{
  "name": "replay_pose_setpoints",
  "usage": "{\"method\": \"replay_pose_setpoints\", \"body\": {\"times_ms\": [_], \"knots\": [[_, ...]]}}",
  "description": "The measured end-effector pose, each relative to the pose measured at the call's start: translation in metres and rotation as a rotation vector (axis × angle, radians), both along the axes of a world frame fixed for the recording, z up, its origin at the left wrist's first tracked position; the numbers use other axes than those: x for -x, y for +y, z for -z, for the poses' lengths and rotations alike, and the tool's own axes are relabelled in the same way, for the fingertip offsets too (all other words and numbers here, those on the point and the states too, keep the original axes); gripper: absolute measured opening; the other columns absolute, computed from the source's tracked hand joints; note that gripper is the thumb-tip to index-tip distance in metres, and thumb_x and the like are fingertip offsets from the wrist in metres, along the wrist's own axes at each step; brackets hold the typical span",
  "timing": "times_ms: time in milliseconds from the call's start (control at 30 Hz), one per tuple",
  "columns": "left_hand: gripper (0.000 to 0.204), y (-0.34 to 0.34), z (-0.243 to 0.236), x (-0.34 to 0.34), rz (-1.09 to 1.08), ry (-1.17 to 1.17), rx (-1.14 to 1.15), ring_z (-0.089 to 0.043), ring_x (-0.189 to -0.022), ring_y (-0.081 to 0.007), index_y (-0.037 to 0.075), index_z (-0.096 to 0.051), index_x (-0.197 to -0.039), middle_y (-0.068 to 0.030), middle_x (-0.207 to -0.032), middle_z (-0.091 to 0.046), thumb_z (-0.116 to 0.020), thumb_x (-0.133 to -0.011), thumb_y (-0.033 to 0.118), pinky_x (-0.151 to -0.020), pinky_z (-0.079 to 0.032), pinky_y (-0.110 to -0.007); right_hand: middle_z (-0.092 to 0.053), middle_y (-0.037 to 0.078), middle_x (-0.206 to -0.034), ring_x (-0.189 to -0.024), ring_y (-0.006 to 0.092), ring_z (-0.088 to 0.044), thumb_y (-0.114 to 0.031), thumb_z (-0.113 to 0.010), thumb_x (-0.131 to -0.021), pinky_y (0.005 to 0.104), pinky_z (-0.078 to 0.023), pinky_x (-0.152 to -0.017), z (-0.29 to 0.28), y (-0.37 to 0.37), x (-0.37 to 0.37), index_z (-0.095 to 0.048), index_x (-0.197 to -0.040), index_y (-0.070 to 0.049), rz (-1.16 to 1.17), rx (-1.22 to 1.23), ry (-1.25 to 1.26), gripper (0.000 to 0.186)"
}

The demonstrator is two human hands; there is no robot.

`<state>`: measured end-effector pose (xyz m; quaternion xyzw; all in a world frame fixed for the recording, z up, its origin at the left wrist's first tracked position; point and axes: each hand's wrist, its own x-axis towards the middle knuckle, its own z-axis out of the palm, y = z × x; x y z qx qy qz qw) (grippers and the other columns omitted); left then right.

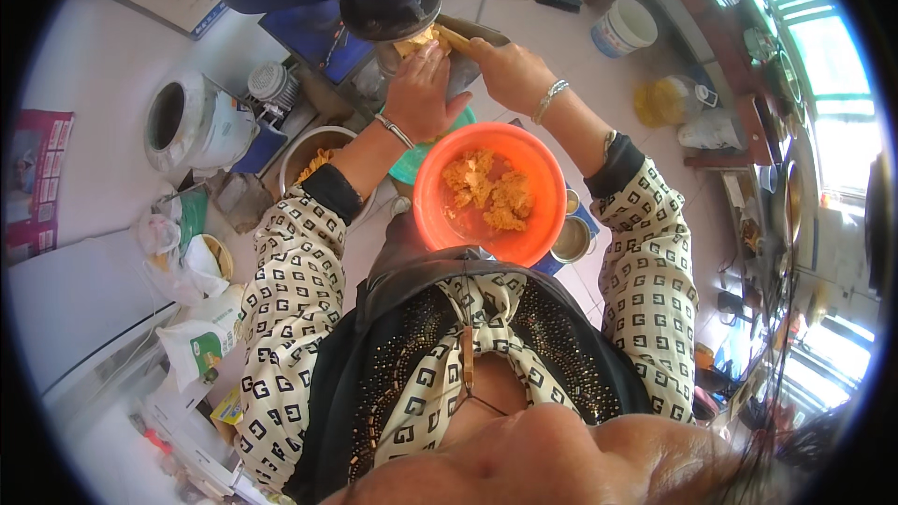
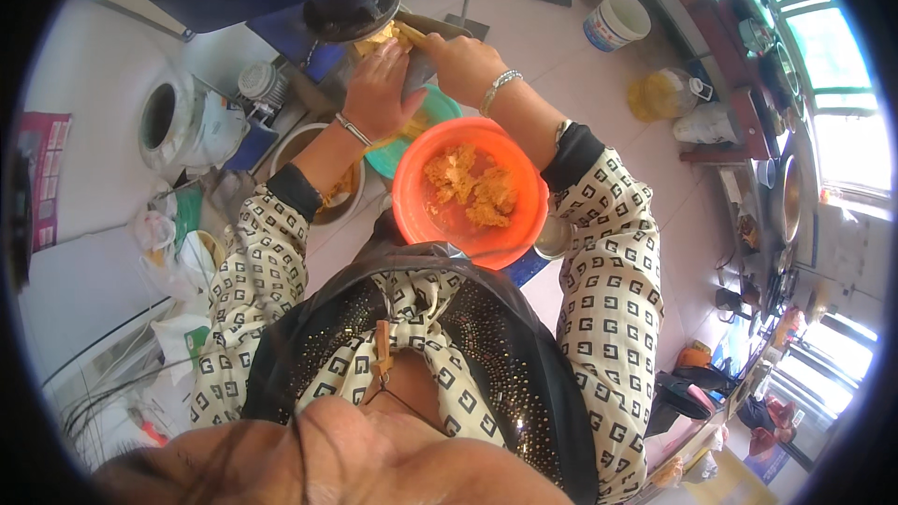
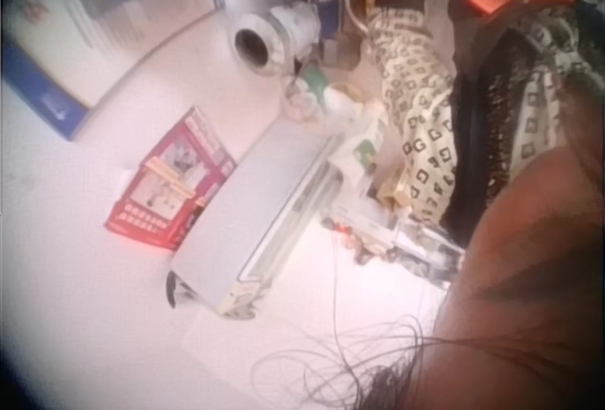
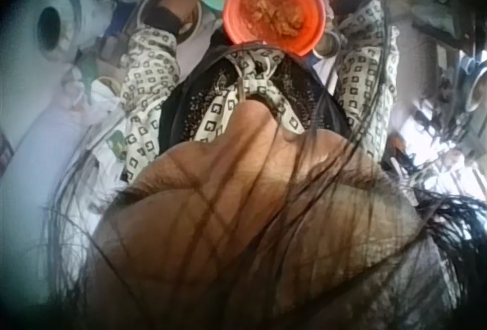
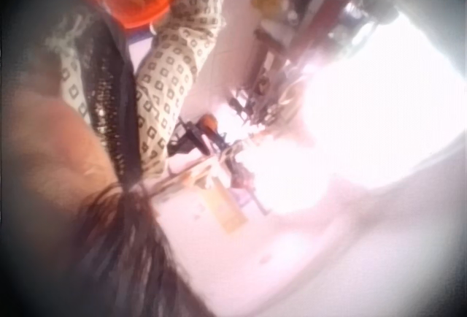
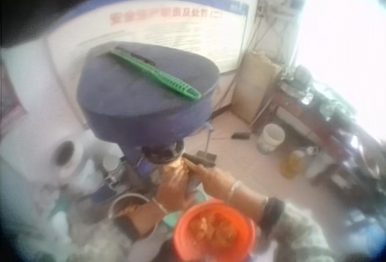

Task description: The person feeds a yellow dough mixture into a blue extrusion machine using a wooden stick and their hands. The machine extrudes long noodle strands into a green bowl below. The person repeatedly scoops dough from an orange bowl and pushes it into the machine's hopper.

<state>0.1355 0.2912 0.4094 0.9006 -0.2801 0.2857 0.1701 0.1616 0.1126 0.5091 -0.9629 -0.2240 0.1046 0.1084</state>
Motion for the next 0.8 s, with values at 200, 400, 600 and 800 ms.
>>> {"method": "replay_pose_setpoints", "body": {"times_ms": [200,400,600,800], "knots": [[0.059,-0.001,0.000,-0.002,0.021,-0.001,-0.011,-0.049,-0.124,-0.0362,-0.009,-0.058,-0.113,-0.0237,-0.124,-0.057,-0.065,-0.080,0.040,-0.105,-0.037,-0.046,-0.069,0.019,-0.088,-0.085,0.0360,-0.067,-0.011,-0.056,-0.081,0.0449,-0.054,-0.072,0.004,0.002,-0.012,-0.052,-0.117,-0.004,-0.115,0.029,-0.054,0.037],[0.065,0.008,-0.011,-0.003,0.081,0.052,-0.047,-0.046,-0.126,-0.0371,-0.009,-0.053,-0.121,-0.0238,-0.127,-0.054,-0.066,-0.081,0.041,-0.106,-0.035,-0.046,-0.069,0.016,-0.084,-0.079,0.0345,-0.068,-0.010,-0.055,-0.083,0.0440,-0.054,-0.067,0.000,-0.010,-0.017,-0.052,-0.118,-0.007,-0.175,0.089,-0.155,0.035],[0.072,0.031,-0.002,0.014,-0.069,0.024,0.052,-0.045,-0.125,-0.0401,-0.012,-0.051,-0.124,-0.0249,-0.129,-0.052,-0.062,-0.085,0.048,-0.107,-0.035,-0.046,-0.068,0.016,-0.079,-0.075,0.0349,-0.069,-0.010,-0.053,-0.085,0.0440,-0.054,-0.064,-0.032,-0.022,0.040,-0.050,-0.119,-0.007,-0.124,0.183,-0.089,0.034],[0.074,0.027,-0.006,0.008,-0.037,0.005,-0.035,-0.049,-0.121,-0.0395,-0.011,-0.055,-0.118,-0.0242,-0.119,-0.058,-0.061,-0.084,0.054,-0.105,-0.037,-0.045,-0.068,0.016,-0.075,-0.071,0.0330,-0.069,-0.009,-0.053,-0.086,0.0421,-0.054,-0.059,-0.008,-0.007,0.029,-0.046,-0.119,0.003,-0.204,0.226,-0.134,0.036]]}}
